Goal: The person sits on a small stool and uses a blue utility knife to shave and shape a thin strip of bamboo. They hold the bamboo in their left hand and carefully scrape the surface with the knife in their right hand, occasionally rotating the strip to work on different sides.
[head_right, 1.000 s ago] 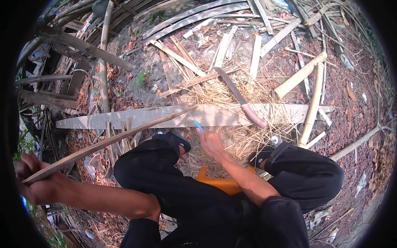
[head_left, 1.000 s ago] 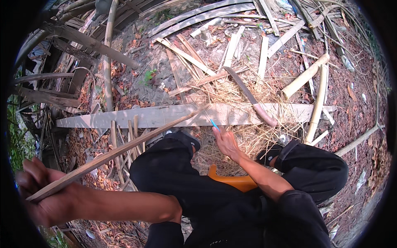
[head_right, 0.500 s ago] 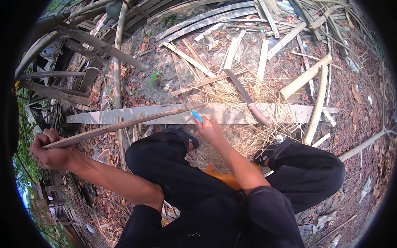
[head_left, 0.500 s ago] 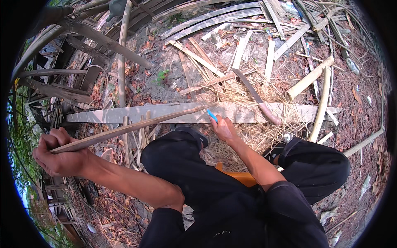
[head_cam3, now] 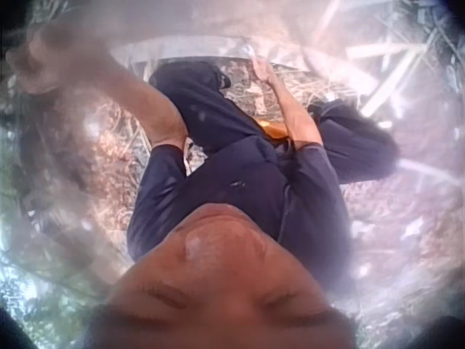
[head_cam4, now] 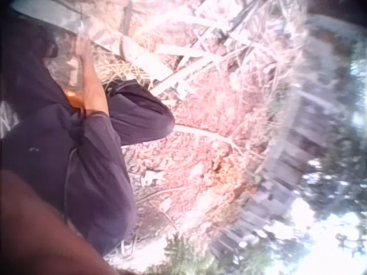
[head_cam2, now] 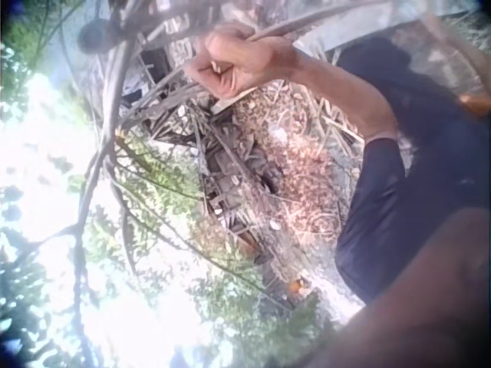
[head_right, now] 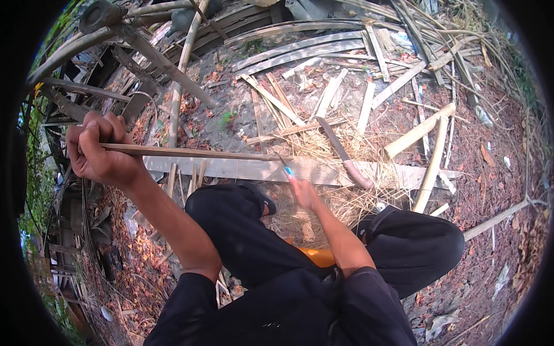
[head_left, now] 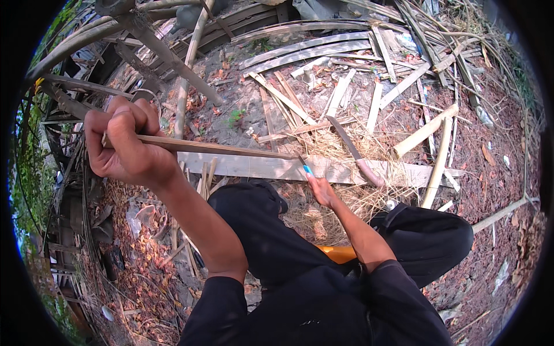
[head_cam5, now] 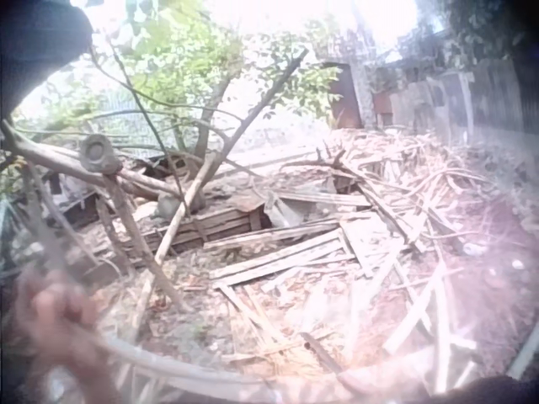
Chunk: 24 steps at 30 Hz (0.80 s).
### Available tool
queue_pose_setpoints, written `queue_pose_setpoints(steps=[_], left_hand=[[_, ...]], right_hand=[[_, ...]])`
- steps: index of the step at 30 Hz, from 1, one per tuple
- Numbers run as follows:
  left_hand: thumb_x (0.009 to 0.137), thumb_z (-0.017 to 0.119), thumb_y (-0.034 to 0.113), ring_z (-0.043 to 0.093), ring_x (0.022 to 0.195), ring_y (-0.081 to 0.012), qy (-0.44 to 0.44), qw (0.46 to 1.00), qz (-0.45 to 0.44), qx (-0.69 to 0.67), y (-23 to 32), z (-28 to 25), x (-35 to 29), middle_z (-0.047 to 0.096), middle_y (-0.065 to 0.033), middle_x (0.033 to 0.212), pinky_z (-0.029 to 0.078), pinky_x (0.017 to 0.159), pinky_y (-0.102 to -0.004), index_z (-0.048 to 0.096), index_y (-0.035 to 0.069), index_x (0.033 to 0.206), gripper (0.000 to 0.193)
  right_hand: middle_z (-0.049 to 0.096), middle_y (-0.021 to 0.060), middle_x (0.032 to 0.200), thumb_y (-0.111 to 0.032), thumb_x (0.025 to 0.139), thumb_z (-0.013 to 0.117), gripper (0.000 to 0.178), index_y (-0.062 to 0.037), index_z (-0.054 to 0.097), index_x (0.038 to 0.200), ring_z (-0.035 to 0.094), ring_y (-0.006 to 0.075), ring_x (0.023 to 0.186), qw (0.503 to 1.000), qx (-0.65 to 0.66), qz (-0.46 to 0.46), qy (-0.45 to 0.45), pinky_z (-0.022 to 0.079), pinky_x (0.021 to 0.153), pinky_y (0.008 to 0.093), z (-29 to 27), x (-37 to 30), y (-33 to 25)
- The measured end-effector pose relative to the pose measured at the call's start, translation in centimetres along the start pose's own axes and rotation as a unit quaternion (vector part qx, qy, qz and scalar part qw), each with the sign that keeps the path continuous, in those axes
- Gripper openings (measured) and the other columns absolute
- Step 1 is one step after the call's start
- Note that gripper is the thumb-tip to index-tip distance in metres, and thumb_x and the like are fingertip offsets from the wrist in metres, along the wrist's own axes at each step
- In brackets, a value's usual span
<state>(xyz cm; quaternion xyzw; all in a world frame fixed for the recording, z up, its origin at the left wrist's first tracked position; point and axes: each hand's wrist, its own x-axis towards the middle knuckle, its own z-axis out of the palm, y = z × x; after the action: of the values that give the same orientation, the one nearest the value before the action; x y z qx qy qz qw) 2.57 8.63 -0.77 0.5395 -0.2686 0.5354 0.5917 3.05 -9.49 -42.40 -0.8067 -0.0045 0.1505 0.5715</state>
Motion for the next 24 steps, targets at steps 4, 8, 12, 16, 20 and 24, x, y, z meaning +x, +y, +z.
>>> queue_pose_setpoints(steps=[4, 8, 12, 16, 20, 24], left_hand=[[0.080, 0.049, -0.005, 0.026, 0.043, -0.0059, -0.004, 0.998, 0.022, 0.063, -1.7, 1.7, 0.8, 0.032, -0.0008, 0.054, 0.023, 0.039, -0.0199, 0.027, 0.009, 0.060, 0.033], [0.078, 0.051, -0.007, 0.031, 0.040, -0.0068, 0.015, 0.996, 0.048, 0.079, -2.5, 1.8, 1.9, 0.036, -0.0027, 0.051, 0.022, 0.037, -0.0228, 0.040, 0.004, 0.061, 0.023], [0.080, 0.054, -0.002, 0.034, 0.043, -0.0104, 0.088, 0.980, 0.070, 0.165, -2.3, 3.7, 0.6, 0.039, -0.0040, 0.056, 0.024, 0.040, -0.0217, 0.041, 0.003, 0.060, 0.024], [0.086, 0.055, 0.006, 0.049, 0.052, -0.0166, -0.016, 0.989, 0.035, 0.141, -3.0, -0.9, 2.2, 0.050, -0.0082, 0.066, 0.047, 0.052, -0.0261, 0.056, -0.005, 0.075, 0.016], [0.087, 0.056, 0.010, 0.048, 0.052, -0.0162, 0.095, 0.978, 0.047, 0.180, -2.9, 2.7, 0.7, 0.052, -0.0101, 0.068, 0.050, 0.054, -0.0265, 0.056, -0.007, 0.071, 0.022], [0.079, 0.051, -0.006, 0.035, 0.045, -0.0087, -0.014, 0.990, 0.046, 0.131, -3.4, 3.2, 2.5, 0.040, -0.0047, 0.054, 0.033, 0.042, -0.0201, 0.044, 0.002, 0.058, 0.023]], right_hand=[[0.055, 0.0274, 0.064, -0.045, 0.099, 0.036, 0.052, 0.0027, 0.053, 0.088, 0.055, 0.0448, 0.064, 0.992, -0.056, -0.071, 0.085, 0.042, 0.065, 0.0512, -3.0, -1.2, -4.1], [0.059, 0.0288, 0.067, -0.038, 0.099, 0.040, 0.041, 0.0016, 0.051, 0.100, 0.059, 0.0487, 0.070, 0.991, -0.042, -0.083, 0.098, 0.045, 0.062, 0.0529, -2.2, -1.8, -9.2], [0.058, 0.0298, 0.065, -0.037, 0.099, 0.039, 0.039, -0.0004, 0.052, 0.099, 0.060, 0.0496, 0.070, 0.991, -0.089, -0.036, 0.097, 0.048, 0.064, 0.0536, -0.3, -1.8, -10.4], [0.059, 0.0315, 0.066, -0.037, 0.098, 0.041, 0.039, -0.0002, 0.054, 0.098, 0.063, 0.0465, 0.069, 0.978, -0.177, -0.029, 0.106, 0.052, 0.060, 0.0531, 0.2, -0.1, -4.5], [0.058, 0.0300, 0.063, -0.036, 0.098, 0.042, 0.037, -0.0015, 0.055, 0.098, 0.060, 0.0502, 0.063, 0.962, -0.208, -0.061, 0.168, 0.050, 0.058, 0.0548, 2.2, 1.1, -2.2], [0.061, 0.0307, 0.071, -0.036, 0.098, 0.042, 0.038, -0.0014, 0.057, 0.101, 0.061, 0.0501, 0.067, 0.980, -0.142, -0.033, 0.134, 0.051, 0.062, 0.0534, 2.3, 0.9, -1.8]])
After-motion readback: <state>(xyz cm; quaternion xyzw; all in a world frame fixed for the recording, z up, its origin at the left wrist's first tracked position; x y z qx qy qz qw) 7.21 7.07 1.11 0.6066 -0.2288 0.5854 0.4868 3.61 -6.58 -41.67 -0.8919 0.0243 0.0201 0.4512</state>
